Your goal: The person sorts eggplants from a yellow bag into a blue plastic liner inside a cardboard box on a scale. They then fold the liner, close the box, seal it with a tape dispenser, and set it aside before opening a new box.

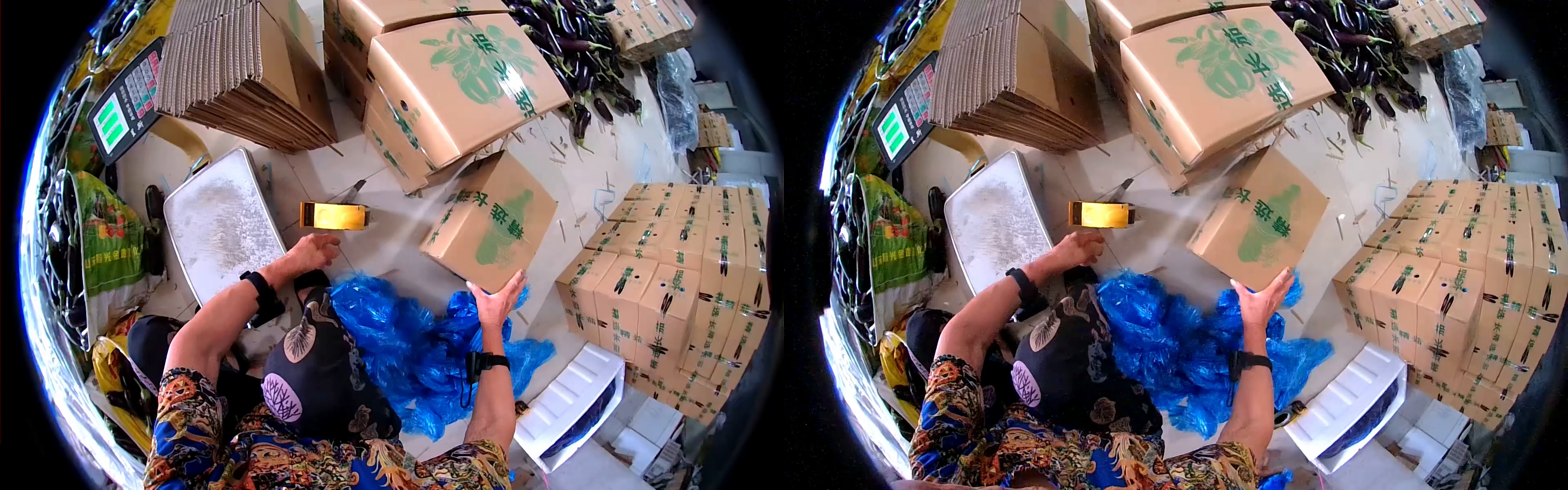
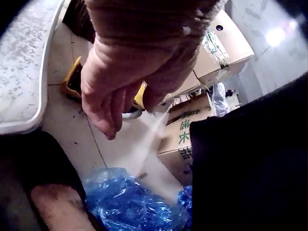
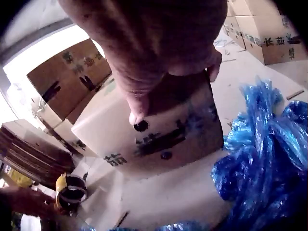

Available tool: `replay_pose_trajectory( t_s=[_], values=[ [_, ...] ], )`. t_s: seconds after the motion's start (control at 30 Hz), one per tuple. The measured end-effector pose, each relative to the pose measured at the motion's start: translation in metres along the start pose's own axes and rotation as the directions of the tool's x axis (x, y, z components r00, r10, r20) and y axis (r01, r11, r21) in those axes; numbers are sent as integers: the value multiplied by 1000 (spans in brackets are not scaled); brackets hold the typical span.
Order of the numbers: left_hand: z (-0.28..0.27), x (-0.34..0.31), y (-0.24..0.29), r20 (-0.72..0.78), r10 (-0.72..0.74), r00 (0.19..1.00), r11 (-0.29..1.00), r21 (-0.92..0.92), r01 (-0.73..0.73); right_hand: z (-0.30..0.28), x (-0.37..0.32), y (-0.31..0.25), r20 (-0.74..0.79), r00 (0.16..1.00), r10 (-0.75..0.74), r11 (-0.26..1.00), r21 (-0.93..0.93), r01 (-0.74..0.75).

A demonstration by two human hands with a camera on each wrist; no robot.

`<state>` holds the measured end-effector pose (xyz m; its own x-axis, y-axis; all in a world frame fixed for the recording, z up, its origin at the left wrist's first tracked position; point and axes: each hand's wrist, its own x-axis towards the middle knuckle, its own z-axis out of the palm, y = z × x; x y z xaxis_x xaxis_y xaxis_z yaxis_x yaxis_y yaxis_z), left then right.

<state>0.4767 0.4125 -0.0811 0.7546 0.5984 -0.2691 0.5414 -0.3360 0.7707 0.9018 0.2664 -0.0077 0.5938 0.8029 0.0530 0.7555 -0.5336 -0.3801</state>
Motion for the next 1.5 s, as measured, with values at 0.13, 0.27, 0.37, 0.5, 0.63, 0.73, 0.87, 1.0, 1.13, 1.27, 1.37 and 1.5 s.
replay_pose_trajectory(
  t_s=[0.13, 0.27, 0.37, 0.5, 0.63, 0.73, 0.87, 1.0, 1.13, 1.27, 1.37, 1.5],
  values=[
    [8, 4, 6, -30, 128, 991, 991, -22, -129, 2, 12, -19, 15, 999, 29, 999, -29, -29],
    [-2, 12, 45, 53, -200, 978, 862, -465, 201, 25, 38, -54, 16, 998, 66, 996, -57, -64],
    [-17, 26, 44, 60, -140, 988, 927, -344, 152, 34, 70, -76, 11, 981, 193, 978, -87, -191],
    [-63, 27, 24, -15, 158, 987, 929, 342, -143, 26, 105, -63, 79, 964, 254, 960, -144, -241],
    [-133, -3, 26, -120, -215, 969, 966, 121, 229, 42, 125, -46, 52, 971, 233, 958, -186, -220],
    [-173, -44, 12, -144, -394, 908, 898, 150, 414, 47, 131, -32, 104, 969, 225, 962, -180, -204],
    [-228, -98, 18, -199, -441, 875, 855, 204, 477, 41, 137, -50, 104, 928, 358, 924, -179, -337],
    [-259, -162, 17, -349, -391, 852, 886, 108, 451, 55, 121, -61, 17, 887, 462, 886, -46, -461],
    [-261, -205, 29, -332, -503, 798, 856, -64, 513, 82, 32, -86, -87, 988, -125, 977, -183, 108],
    [-247, -219, 42, -264, -480, 836, 872, -46, 487, 30, 17, -285, 138, 880, -455, 745, 600, 291],
    [-238, -218, 47, -244, -405, 881, 912, -37, 409, -1, 50, -408, -15, 733, -680, 547, 655, 521],
    [-244, -232, 68, -282, -365, 887, 929, -54, 366, 27, 94, -485, -75, 657, -750, 380, 764, 521]
  ],
)
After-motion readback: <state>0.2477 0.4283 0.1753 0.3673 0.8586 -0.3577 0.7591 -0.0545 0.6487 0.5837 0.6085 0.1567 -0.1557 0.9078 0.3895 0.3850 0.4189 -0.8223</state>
